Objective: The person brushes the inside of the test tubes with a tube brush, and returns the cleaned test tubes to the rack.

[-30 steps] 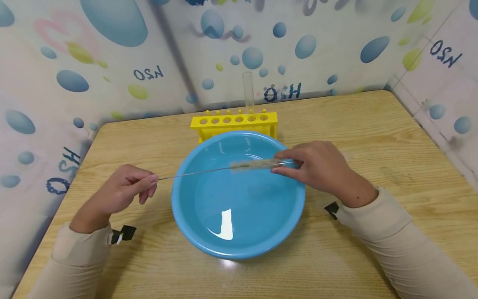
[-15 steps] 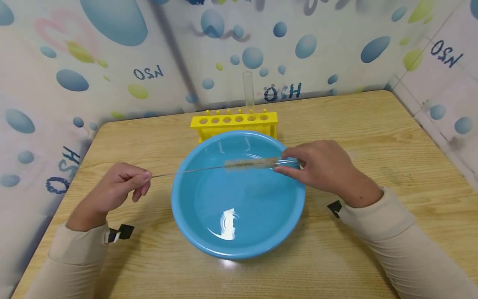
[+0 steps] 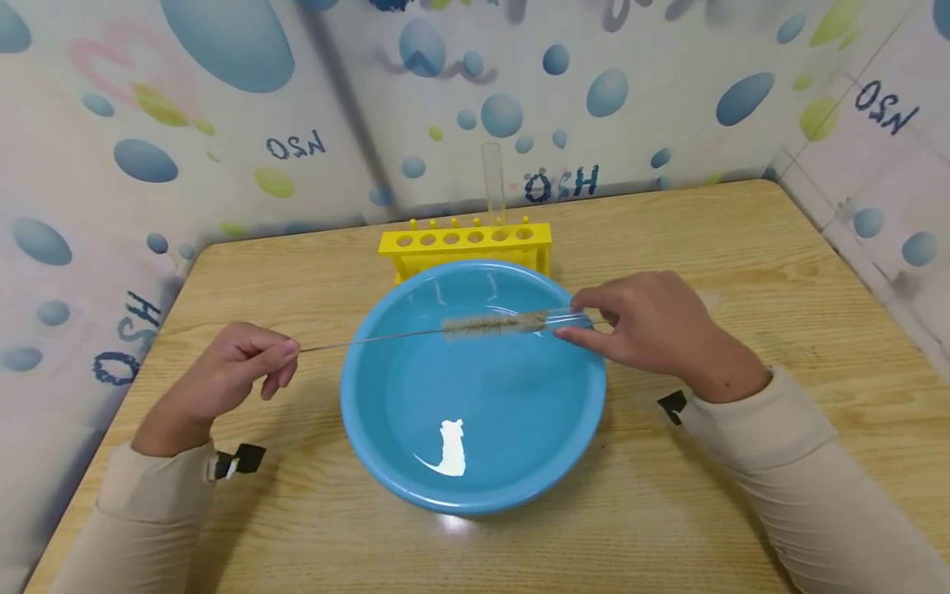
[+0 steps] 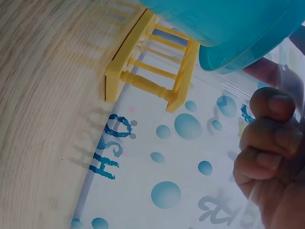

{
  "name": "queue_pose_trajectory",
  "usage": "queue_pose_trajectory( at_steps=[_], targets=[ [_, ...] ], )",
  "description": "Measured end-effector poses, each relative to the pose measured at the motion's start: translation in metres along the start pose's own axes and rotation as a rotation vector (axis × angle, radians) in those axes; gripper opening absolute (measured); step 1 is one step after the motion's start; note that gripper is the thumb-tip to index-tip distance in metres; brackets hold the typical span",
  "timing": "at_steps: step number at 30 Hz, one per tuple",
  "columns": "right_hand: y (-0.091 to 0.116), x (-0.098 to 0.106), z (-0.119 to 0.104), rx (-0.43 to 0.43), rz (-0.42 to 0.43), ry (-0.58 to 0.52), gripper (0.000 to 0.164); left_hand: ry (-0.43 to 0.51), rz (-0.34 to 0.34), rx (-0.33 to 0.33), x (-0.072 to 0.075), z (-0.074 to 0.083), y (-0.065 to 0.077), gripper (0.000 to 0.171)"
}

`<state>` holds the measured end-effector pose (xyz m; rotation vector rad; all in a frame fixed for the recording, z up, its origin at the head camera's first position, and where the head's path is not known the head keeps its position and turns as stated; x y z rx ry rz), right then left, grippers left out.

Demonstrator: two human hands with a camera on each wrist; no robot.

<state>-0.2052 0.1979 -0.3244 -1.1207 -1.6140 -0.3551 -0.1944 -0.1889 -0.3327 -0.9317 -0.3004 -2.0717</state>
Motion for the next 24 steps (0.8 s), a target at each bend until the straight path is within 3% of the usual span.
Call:
queue_pose_trajectory(
  at_steps=[8, 15, 20, 24],
  targets=[
    [0.000, 0.004, 0.003, 0.040, 0.016, 0.003, 0.028, -0.013, 0.010, -0.012, 0.002, -0.001, 0.002, 0.043],
    [0.002, 0.013, 0.016, 0.019, 0.059, -0.009, 0.028, 0.012, 0.068, -0.035, 0.010, 0.001, 0.006, 0.043],
    [0.002, 0.017, 0.021, 0.004, 0.097, -0.102, 0.025, -0.003, 0.007, -0.002, 0.004, 0.000, 0.003, 0.042],
    [0.002, 0.018, 0.020, -0.008, 0.137, -0.197, 0.019, 0.010, -0.048, -0.016, -0.006, 0.004, -0.003, 0.039]
  ],
)
Point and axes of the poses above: each hand's wrist, its own y-axis away from the middle knuckle, its own x-axis out of the back of the hand, z = x × y, the point moved 6 cm from there along -y, towards the middle knuckle, and after that the axes turned 13 degrees about -y, right-handed, at the moved point
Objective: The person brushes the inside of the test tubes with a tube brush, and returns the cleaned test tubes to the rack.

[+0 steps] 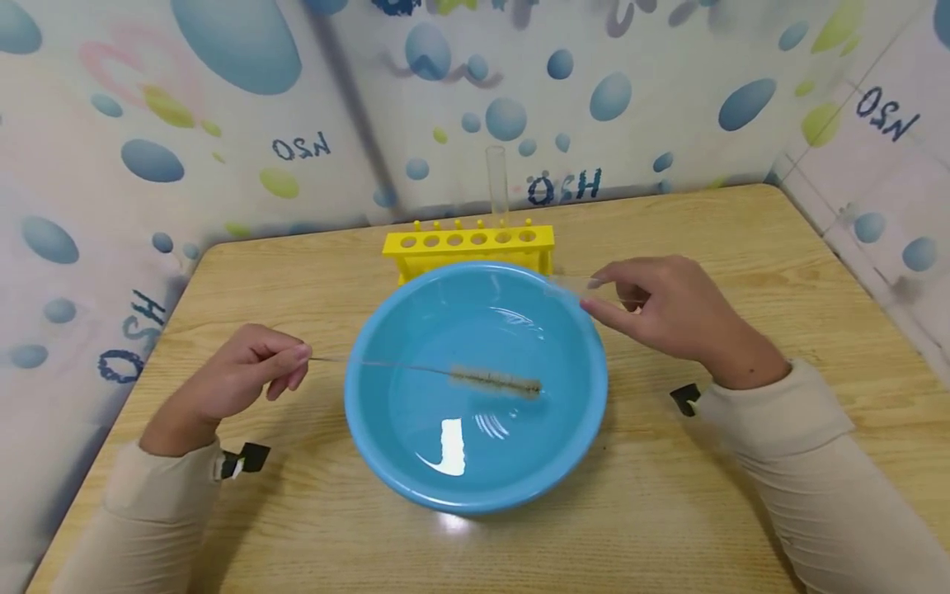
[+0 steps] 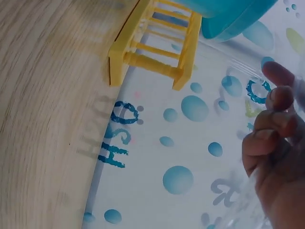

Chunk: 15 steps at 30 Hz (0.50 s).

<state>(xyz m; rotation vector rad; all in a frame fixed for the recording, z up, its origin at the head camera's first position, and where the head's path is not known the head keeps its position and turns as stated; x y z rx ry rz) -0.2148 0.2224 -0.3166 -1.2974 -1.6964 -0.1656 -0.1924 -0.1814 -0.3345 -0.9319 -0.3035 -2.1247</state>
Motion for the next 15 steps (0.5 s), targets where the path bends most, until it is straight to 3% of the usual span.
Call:
queue_pose_trajectory(
  at_steps=[4, 7, 12, 15],
  targets=[
    [0.000, 0.006, -0.006, -0.009, 0.063, -0.074, 0.019, 0.049, -0.042, -0.014, -0.013, 0.004, -0.007, 0.037],
    [0.001, 0.011, -0.013, -0.046, 0.104, -0.128, 0.024, 0.044, -0.024, -0.008, -0.021, 0.005, -0.011, 0.037],
    [-0.007, 0.015, -0.024, -0.126, 0.141, -0.238, 0.033, -0.102, 0.115, 0.119, -0.027, 0.002, -0.017, 0.035],
    [-0.016, 0.013, -0.030, -0.147, 0.133, -0.285, 0.037, -0.182, 0.165, 0.214, -0.030, 0.001, -0.020, 0.034]
  ],
)
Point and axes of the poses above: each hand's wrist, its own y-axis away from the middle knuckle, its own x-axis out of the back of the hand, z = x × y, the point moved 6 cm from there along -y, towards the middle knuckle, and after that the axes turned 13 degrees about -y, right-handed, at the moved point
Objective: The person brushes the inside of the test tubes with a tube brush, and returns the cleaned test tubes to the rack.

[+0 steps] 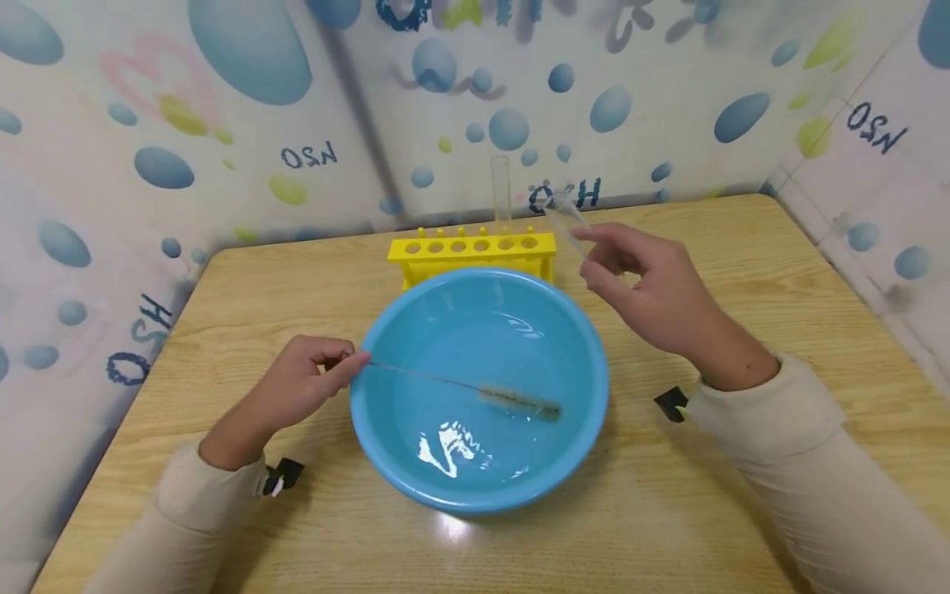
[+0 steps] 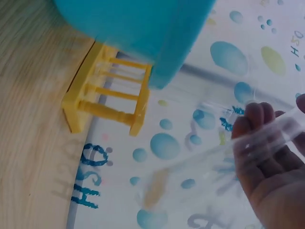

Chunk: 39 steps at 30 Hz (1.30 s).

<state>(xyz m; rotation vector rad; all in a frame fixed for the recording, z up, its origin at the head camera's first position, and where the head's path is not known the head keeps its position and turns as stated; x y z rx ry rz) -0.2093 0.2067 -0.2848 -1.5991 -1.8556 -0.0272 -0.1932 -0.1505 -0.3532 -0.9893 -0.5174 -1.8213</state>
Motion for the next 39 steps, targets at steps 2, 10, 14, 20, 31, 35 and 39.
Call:
queue_pose_trajectory(
  at_steps=[2, 10, 14, 20, 31, 35, 39],
  targets=[
    [-0.005, -0.002, -0.003, -0.017, -0.009, -0.004, 0.036, -0.028, 0.011, 0.030, 0.000, 0.005, 0.000, 0.033],
    [-0.032, -0.004, -0.014, -0.047, -0.033, 0.034, 0.034, -0.041, -0.020, -0.004, -0.002, 0.020, 0.002, 0.036],
    [-0.048, -0.005, -0.017, -0.017, -0.038, 0.038, 0.032, -0.069, -0.008, -0.036, -0.008, 0.008, 0.001, 0.037],
    [-0.071, -0.008, -0.014, -0.019, -0.003, -0.025, 0.033, -0.085, -0.016, -0.065, -0.010, 0.000, -0.001, 0.040],
    [-0.101, -0.022, 0.015, -0.106, 0.056, -0.131, 0.031, -0.096, -0.011, -0.079, -0.007, 0.005, 0.000, 0.041],
    [-0.104, -0.029, 0.023, -0.121, 0.037, -0.132, 0.030, -0.102, -0.005, -0.062, -0.004, 0.014, 0.001, 0.040],
    [-0.104, -0.036, 0.031, -0.145, 0.025, -0.096, 0.034, -0.112, 0.000, -0.056, -0.003, 0.015, 0.002, 0.040]
  ],
)
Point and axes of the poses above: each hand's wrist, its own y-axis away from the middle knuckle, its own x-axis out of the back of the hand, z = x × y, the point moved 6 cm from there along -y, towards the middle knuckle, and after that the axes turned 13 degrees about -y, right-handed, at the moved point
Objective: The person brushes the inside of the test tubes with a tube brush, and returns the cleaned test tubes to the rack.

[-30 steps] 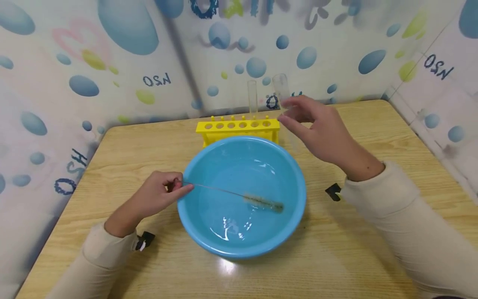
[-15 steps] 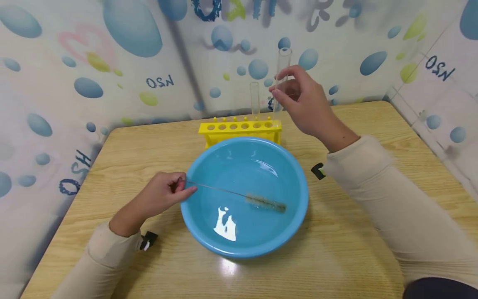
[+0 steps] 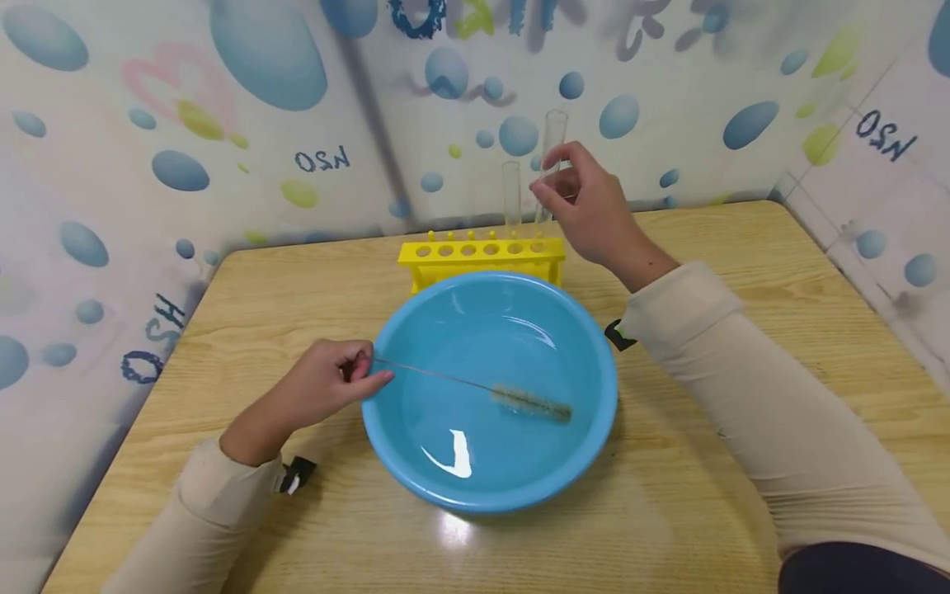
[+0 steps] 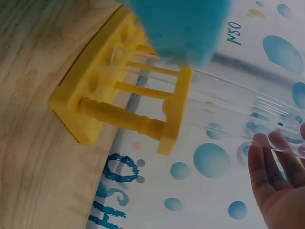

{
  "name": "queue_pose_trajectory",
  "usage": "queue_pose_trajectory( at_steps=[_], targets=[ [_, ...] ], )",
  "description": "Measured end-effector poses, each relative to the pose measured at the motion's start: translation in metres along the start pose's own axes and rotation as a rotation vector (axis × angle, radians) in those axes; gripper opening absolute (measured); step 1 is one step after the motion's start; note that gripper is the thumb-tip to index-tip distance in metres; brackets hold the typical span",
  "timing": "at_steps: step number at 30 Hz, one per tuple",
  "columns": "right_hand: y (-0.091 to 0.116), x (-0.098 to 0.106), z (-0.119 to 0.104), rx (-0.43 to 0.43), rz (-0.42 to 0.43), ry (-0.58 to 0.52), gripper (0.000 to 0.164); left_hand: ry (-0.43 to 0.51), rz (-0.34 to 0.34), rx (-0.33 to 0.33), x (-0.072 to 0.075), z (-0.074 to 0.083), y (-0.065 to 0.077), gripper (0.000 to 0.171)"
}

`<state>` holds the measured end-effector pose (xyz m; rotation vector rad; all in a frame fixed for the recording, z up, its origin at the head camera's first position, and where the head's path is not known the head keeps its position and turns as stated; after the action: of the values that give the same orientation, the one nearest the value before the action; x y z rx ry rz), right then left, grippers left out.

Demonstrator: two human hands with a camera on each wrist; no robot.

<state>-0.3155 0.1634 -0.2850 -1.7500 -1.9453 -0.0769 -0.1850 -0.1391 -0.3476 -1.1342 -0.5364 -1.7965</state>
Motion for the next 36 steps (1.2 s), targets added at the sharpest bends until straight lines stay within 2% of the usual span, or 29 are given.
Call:
queue_pose_trajectory(
  at_steps=[4, 8, 16, 24, 31, 36],
  targets=[
    [0.001, -0.006, 0.010, -0.024, -0.022, 0.067, 0.038, 0.006, 0.000, -0.009, 0.004, 0.006, 0.000, 0.039],
    [0.001, -0.011, 0.021, -0.042, -0.058, 0.117, 0.035, 0.015, -0.003, -0.016, 0.005, 0.009, 0.000, 0.039],
    [0.003, -0.018, 0.035, -0.069, -0.108, 0.118, 0.030, 0.014, -0.016, -0.002, -0.007, -0.013, -0.002, 0.039],
    [0.003, -0.021, 0.040, -0.087, -0.124, 0.103, 0.030, 0.033, -0.013, -0.011, -0.008, -0.015, -0.002, 0.039],
    [0.001, -0.021, 0.044, -0.106, -0.127, 0.090, 0.032, 0.022, -0.009, -0.002, -0.007, -0.013, -0.002, 0.039],
    [-0.002, -0.020, 0.046, -0.133, -0.158, 0.061, 0.038, 0.031, -0.002, -0.004, 0.001, 0.002, 0.000, 0.038]
  ],
)
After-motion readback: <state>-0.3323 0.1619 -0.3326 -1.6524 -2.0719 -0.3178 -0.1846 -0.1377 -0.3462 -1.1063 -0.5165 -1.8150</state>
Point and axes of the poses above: each hand's wrist, its own y-axis away from the middle knuckle, its own x-axis out of the back of the hand, z = x × y, the point moved 6 cm from there along -y, towards the middle knuckle, and after that the axes turned 13 degrees about -y, right-handed, at the moved point
